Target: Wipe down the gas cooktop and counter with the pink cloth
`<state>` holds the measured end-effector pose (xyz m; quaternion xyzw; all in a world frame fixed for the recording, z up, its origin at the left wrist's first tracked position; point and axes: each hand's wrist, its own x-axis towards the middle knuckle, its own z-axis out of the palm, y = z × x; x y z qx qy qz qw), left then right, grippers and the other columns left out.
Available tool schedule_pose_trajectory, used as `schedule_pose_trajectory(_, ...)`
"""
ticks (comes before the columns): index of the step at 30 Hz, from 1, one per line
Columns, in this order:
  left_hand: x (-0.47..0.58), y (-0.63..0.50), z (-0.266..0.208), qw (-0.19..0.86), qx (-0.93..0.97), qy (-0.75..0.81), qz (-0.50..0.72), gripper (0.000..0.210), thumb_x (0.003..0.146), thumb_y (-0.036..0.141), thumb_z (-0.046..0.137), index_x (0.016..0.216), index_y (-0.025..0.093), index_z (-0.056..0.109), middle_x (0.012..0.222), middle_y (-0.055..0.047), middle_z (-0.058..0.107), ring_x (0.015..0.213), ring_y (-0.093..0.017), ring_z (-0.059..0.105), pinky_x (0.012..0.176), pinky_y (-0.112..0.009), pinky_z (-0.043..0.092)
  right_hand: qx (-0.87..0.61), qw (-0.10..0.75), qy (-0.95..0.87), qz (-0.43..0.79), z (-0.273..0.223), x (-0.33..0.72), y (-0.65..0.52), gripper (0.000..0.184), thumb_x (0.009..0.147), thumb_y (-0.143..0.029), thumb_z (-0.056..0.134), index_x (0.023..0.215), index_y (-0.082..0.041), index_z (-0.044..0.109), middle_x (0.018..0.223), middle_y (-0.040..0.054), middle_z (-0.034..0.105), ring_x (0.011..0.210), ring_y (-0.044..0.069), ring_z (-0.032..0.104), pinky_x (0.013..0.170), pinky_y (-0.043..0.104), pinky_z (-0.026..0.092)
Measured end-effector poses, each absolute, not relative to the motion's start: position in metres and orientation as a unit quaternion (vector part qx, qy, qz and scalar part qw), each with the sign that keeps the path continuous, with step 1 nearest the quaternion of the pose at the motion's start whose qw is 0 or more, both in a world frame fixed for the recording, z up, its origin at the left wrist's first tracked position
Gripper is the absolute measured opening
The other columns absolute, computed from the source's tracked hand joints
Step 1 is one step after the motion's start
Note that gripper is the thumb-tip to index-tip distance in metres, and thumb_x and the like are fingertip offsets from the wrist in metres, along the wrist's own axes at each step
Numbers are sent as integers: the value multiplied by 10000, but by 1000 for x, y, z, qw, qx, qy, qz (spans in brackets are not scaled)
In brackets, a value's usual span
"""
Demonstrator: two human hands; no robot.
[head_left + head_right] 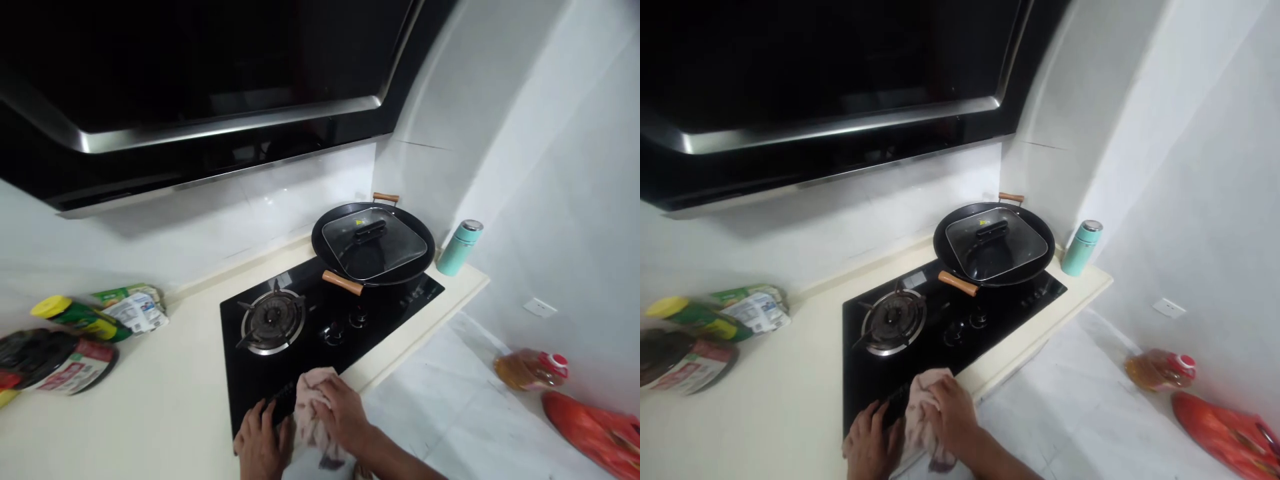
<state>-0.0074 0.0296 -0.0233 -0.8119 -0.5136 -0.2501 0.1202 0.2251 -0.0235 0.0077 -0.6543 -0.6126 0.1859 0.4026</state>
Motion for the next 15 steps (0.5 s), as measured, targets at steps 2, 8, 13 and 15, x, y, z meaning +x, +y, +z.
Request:
schedule_pose_trajectory(2,-8,28,-22,126,-813,-507,-257,365,962,415,573,1220,184,689,1237,-140,674,1173,-309,604,967,-466,496,-624,477,-549,286,19,223,-19,222,1012,-342,453,1053,-277,661,984,13,698,916,199,669,827,304,533)
schedule_pose_trajectory(8,-5,22,-19,129,-808,-516,-253,334,971,351,586,1234,180,701,1251,-137,683,1177,-292,605,960,-435,490,-615,523,-534,253,66,241,26,359,1063,-457,408,1227,-241,642,1170,78,670,1103,228,640,990,362,516)
schedule_pose_trajectory(13,-5,21,-25,130,-802,-511,-281,332,981,404,571,1214,207,703,1249,-124,686,1179,-296,607,961,-450,497,-687,143,-672,237,55,243,39,899,821,-512,798,1601,-282,414,1706,154,280,1533,451,261,1195,672,274)
schedule_pose_trajectory(15,-6,20,-26,137,-802,-510,-280,331,985,413,567,1215,215,699,1255,-123,683,1184,-299,603,965,-453,492,-663,41,-709,238,44,242,32,1162,681,-497,921,1652,-335,305,1754,144,141,1559,495,165,1196,725,200)
